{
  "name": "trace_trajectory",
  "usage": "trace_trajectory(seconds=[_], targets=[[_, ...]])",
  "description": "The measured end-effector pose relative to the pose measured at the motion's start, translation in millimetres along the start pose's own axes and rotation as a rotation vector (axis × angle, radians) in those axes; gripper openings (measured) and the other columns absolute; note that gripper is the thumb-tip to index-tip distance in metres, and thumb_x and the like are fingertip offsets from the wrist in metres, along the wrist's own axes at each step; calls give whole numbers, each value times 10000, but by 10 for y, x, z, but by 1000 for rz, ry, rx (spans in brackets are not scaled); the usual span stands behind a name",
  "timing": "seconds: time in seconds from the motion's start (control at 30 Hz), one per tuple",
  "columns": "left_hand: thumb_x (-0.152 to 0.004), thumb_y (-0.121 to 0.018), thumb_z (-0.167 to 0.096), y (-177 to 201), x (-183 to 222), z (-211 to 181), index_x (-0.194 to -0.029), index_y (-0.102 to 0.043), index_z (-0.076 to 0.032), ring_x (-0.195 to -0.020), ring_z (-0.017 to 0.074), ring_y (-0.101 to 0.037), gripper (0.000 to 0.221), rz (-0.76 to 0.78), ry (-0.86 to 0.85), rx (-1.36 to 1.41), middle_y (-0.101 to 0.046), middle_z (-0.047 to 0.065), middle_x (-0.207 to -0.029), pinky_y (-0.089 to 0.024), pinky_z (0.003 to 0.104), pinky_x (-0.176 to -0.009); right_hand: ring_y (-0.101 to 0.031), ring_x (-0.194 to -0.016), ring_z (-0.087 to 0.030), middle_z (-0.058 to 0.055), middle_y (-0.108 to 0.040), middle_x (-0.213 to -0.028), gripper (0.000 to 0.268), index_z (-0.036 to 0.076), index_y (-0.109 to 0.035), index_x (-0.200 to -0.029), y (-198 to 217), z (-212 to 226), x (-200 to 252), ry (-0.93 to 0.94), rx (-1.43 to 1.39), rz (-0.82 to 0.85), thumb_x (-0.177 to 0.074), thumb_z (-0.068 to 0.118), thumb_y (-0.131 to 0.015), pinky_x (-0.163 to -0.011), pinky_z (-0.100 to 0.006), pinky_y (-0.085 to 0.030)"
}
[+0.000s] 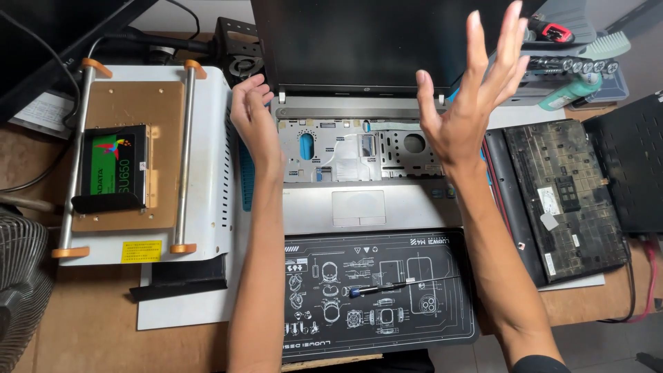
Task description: Disassembling a laptop by removing screws and the top cover, then reconnecting internal ribbon cables.
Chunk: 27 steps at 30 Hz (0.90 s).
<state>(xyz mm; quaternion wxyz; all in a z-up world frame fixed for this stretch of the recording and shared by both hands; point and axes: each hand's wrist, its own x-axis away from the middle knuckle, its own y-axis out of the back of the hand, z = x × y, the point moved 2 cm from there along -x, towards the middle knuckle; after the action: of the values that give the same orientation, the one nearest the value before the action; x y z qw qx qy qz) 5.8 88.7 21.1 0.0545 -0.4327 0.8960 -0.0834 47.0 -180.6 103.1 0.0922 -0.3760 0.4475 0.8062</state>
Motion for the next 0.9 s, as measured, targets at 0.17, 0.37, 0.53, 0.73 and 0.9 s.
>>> trace_trajectory(seconds=[0.17, 0.37, 0.53, 0.73, 0.9], targets=[[-920, -449, -237, 17, -76, 141, -1169, -720, -80, -1169, 242, -653, 400, 36, 121, 72, -704, 122, -1225, -526, 356, -1037, -113, -1618, -467, -211, -178, -1702, 724, 90, -349, -1653, -21, 30, -396, 46, 132, 66, -1176, 569, -609, -1289, -709, 25], [-900, -495, -304, 49, -89, 21, -1187, -741, -89, -1205, 263, -679, 435, 42, 283, 133, -738, 127, -1254, -542, 350, -1017, -273, -1496, -472, -223, -370, -1566, 692, 35, -455, -1520, -66, 174, -535, 120, 98, 34, -1124, 586, -592, -1210, -697, -76], [-911, -513, -237, 41, -60, 10, -1173, -738, -45, -1132, 231, -672, 395, 62, 232, 184, -745, 97, -1207, -542, 338, -994, -274, -1485, -472, -241, -345, -1547, 660, 9, -455, -1476, -97, 249, -483, 34, 59, -7, -1127, 543, -622, -1229, -681, -122], [-938, -486, -190, 13, -34, 6, -1168, -718, -22, -1057, 198, -693, 368, 118, 202, 228, -747, 95, -1179, -553, 312, -949, -374, -1377, -432, -176, -385, -1433, 493, 48, -495, -1358, 65, 405, -479, 61, 1, -136, -1128, 478, -565, -1133, -629, -307], [-972, -460, -209, 0, -51, 0, -1209, -711, -50, -1121, 184, -679, 379, 127, 177, 156, -741, 81, -1225, -523, 319, -1006, -425, -1289, -349, -114, -471, -1344, 380, 88, -569, -1311, 255, 489, -551, 130, -23, -145, -1124, 419, -569, -1057, -597, -304]])
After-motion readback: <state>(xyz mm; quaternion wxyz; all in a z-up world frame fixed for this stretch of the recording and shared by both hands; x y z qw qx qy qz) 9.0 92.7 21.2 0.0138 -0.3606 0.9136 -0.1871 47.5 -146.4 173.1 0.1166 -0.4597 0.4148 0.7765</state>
